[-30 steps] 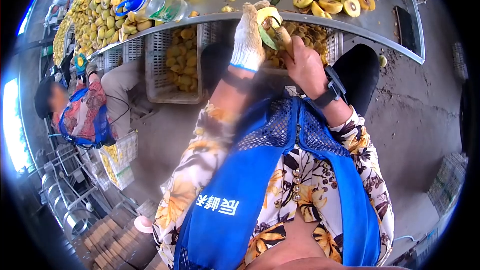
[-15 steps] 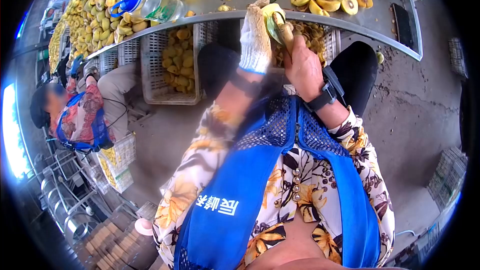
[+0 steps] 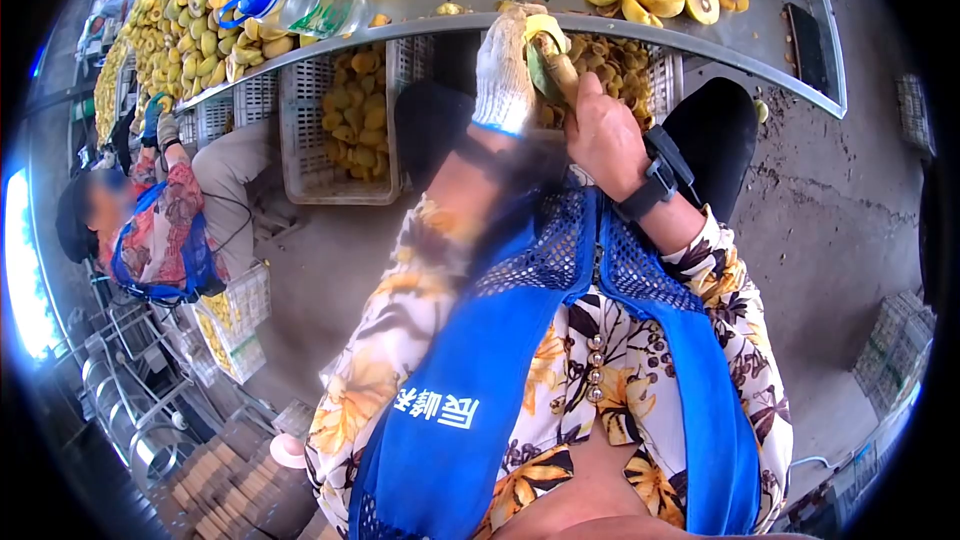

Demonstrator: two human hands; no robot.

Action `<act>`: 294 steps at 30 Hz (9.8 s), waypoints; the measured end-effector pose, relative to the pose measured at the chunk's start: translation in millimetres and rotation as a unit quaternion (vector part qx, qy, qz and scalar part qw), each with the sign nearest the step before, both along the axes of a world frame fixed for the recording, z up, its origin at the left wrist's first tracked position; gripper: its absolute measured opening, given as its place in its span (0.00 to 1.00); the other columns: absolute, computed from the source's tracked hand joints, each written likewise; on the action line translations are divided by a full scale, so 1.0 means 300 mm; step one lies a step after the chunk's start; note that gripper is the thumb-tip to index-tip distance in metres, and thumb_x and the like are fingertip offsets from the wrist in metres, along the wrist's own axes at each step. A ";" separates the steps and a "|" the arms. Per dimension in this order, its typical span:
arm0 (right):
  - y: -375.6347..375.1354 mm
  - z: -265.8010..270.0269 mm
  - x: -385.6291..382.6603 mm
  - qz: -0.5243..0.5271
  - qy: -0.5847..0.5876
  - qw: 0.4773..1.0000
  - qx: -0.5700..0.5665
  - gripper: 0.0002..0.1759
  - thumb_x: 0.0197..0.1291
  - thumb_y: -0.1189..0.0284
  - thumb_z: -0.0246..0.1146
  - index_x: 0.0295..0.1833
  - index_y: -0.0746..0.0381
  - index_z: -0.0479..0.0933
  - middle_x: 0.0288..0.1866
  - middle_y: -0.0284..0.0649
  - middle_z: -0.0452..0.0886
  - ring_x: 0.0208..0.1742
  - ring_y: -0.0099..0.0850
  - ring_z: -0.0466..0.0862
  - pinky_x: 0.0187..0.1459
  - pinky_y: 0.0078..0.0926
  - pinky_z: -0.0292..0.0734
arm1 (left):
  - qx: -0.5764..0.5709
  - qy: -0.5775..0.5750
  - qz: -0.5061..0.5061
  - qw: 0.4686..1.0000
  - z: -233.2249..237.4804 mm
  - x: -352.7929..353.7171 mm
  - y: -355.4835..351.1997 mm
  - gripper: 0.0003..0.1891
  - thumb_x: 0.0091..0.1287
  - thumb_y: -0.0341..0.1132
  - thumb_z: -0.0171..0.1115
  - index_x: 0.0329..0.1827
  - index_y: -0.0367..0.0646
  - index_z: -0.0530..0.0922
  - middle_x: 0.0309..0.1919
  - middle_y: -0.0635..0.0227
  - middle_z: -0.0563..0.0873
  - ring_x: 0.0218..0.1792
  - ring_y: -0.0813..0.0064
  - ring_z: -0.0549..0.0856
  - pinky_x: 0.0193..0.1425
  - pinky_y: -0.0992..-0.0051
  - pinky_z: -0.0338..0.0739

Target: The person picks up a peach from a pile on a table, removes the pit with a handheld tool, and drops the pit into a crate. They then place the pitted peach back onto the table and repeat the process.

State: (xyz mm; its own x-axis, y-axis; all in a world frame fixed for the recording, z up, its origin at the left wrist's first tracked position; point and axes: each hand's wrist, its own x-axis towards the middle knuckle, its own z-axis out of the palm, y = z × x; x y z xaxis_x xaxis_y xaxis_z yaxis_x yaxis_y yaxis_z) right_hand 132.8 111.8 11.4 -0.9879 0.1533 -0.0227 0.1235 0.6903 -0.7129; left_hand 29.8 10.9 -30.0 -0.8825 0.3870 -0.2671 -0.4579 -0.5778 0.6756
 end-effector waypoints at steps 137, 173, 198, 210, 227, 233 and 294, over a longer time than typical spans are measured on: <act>-0.004 -0.043 0.032 -0.025 0.015 0.998 -0.048 0.12 0.54 0.77 0.56 0.41 0.71 0.62 0.23 0.62 0.74 0.30 0.61 0.75 0.32 0.51 0.70 | -0.320 0.338 0.128 0.876 0.058 0.098 0.023 0.14 0.69 0.37 0.52 0.50 0.35 0.75 0.39 0.64 0.82 0.37 0.80 0.81 0.41 0.80 0.77; -0.036 -0.018 0.036 -0.005 -0.203 0.867 -0.455 0.08 0.57 0.76 0.51 0.42 0.61 0.64 0.18 0.30 0.66 0.10 0.19 0.66 0.10 0.17 0.61 | -0.209 0.249 0.009 0.946 -0.054 0.015 0.004 0.10 0.63 0.35 0.60 0.40 0.37 0.79 0.29 0.64 0.82 0.25 0.73 0.81 0.25 0.75 0.79; 0.094 -0.191 0.059 -0.047 -0.043 0.949 -0.308 0.07 0.58 0.71 0.58 0.36 0.64 0.71 0.22 0.33 0.72 0.12 0.19 0.69 0.14 0.19 0.64 | -0.667 0.485 0.064 0.563 0.231 -0.212 -0.038 0.20 0.57 0.53 0.58 0.41 0.48 0.82 0.34 0.58 0.85 0.38 0.56 0.84 0.43 0.63 0.77; 0.178 -0.073 0.120 -0.228 0.078 0.956 -0.168 0.11 0.56 0.72 0.62 0.43 0.65 0.73 0.28 0.34 0.77 0.26 0.20 0.74 0.28 0.18 0.71 | -0.608 0.547 -0.207 0.537 0.080 -0.289 0.381 0.23 0.52 0.47 0.62 0.48 0.44 0.79 0.44 0.55 0.83 0.45 0.56 0.81 0.50 0.66 0.75; 0.060 0.025 -0.023 -0.078 0.091 0.990 -0.075 0.19 0.59 0.69 0.60 0.53 0.65 0.67 0.33 0.58 0.79 0.37 0.56 0.79 0.36 0.44 0.75 | -0.130 0.102 0.044 0.985 0.049 0.042 0.056 0.16 0.70 0.45 0.49 0.44 0.40 0.77 0.36 0.67 0.82 0.34 0.77 0.80 0.38 0.77 0.76; 0.056 0.004 0.040 -0.045 0.040 0.998 -0.010 0.15 0.58 0.71 0.59 0.46 0.66 0.65 0.26 0.58 0.77 0.30 0.57 0.77 0.30 0.48 0.72 | -0.111 0.047 0.068 0.990 0.058 0.025 0.060 0.17 0.70 0.43 0.50 0.48 0.38 0.76 0.39 0.63 0.83 0.37 0.74 0.82 0.40 0.77 0.78; 0.110 -0.154 0.079 -0.005 -0.064 0.990 -0.125 0.17 0.52 0.65 0.63 0.37 0.68 0.71 0.28 0.57 0.77 0.33 0.54 0.79 0.34 0.41 0.74 | -0.694 0.328 0.199 0.609 0.175 -0.170 -0.336 0.19 0.59 0.46 0.62 0.47 0.42 0.81 0.42 0.61 0.85 0.41 0.67 0.84 0.47 0.73 0.76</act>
State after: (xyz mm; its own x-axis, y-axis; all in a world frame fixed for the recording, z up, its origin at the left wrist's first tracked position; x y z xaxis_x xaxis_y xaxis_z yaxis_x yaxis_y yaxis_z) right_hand 156.5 144.9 -34.9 -0.9730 0.1368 -0.1858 0.2295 0.4933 -0.8390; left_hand -21.3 -89.8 22.4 -0.9255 -0.0892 0.3680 0.1642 0.7813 0.6021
